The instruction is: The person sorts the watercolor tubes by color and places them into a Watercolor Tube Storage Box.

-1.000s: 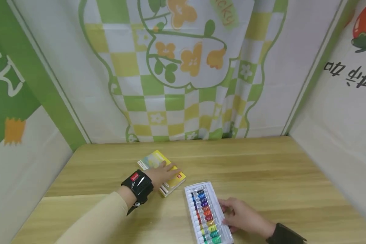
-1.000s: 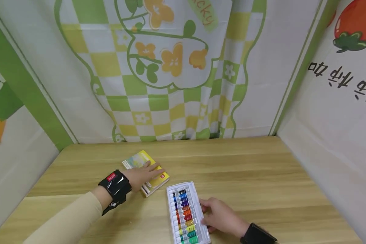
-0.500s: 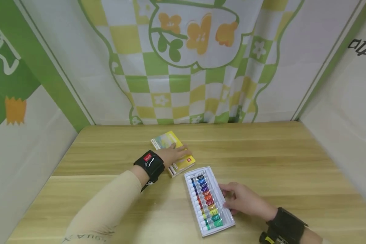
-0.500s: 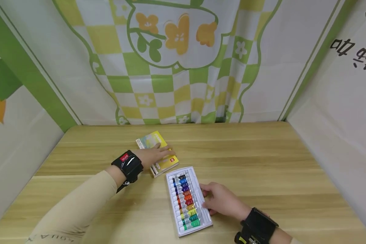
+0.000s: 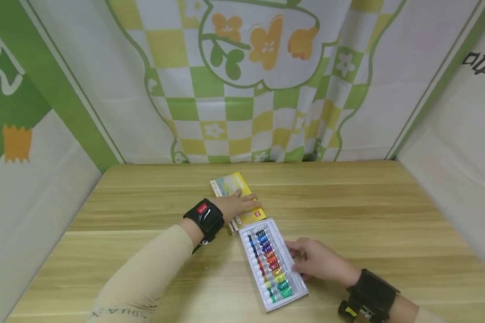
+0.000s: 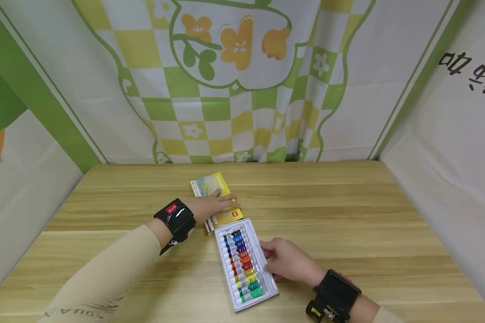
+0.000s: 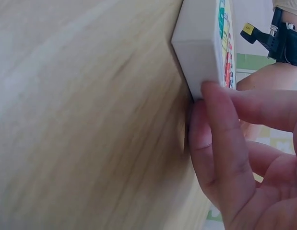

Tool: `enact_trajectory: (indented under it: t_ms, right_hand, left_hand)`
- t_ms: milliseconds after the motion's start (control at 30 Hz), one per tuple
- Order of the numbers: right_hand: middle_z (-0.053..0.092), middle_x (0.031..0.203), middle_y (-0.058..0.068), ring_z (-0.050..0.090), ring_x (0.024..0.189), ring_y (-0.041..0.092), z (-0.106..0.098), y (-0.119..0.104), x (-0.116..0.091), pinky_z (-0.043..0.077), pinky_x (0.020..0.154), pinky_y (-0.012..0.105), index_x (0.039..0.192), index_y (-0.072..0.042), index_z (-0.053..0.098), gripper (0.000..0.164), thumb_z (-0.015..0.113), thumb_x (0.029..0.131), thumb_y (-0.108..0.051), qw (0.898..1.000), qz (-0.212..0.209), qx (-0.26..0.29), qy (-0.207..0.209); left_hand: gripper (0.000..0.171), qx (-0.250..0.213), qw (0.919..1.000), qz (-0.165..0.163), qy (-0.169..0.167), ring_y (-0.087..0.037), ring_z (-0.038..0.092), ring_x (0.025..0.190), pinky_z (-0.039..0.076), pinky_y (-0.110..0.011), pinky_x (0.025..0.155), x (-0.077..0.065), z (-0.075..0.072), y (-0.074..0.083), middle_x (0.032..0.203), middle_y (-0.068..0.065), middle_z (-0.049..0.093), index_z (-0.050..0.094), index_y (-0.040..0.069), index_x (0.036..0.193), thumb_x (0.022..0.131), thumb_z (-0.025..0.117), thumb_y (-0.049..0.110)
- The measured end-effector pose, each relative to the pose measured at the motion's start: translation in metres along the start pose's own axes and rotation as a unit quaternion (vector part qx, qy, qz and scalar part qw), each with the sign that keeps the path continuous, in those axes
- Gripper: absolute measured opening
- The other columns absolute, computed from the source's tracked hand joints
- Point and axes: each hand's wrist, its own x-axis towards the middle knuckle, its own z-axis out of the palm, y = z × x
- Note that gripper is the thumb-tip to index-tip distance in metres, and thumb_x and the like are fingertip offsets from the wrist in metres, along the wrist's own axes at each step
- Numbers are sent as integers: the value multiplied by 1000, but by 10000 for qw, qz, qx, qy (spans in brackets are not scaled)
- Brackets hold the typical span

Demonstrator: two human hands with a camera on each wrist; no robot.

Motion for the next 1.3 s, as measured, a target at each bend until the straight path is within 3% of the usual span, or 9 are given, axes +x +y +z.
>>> enact_trajectory:
  t_ms: [333,600,933,1300]
  right_hand:
    - [54,94,7,55,66,19,4,-5,5,54,51,27,135,1,46,63,69,76,0,9999,-118,-93,-14]
    - [54,92,7,56,59,18,2,-6,11,53,48,28,133,2,48,59,67,77,1,9993,-90,-349,78]
    - [54,92,8,57,61,17,4,-9,14,53,48,28,133,3,48,55,62,80,0,9990,-57,-432,46]
    - [57,94,10,55,54,17,5,-13,18,51,44,28,132,4,48,53,62,80,3,9974,-112,-718,-16]
  left_hand:
    - [99,-197,9998,-13,27,-38,15,141,40,-17,40,-2,-4,5,157,5,14,25,38,146,76,44,-29]
    - [96,-347,9994,39,8,-37,13,142,44,-18,42,-2,-6,4,157,6,12,25,39,146,79,42,-26]
    - [108,-239,9997,34,0,-41,14,140,40,-18,38,0,0,2,158,5,10,23,43,145,70,44,-31]
    - [101,-238,9997,37,-70,-42,17,139,36,-15,37,-2,-2,2,158,5,10,25,44,144,75,47,-27]
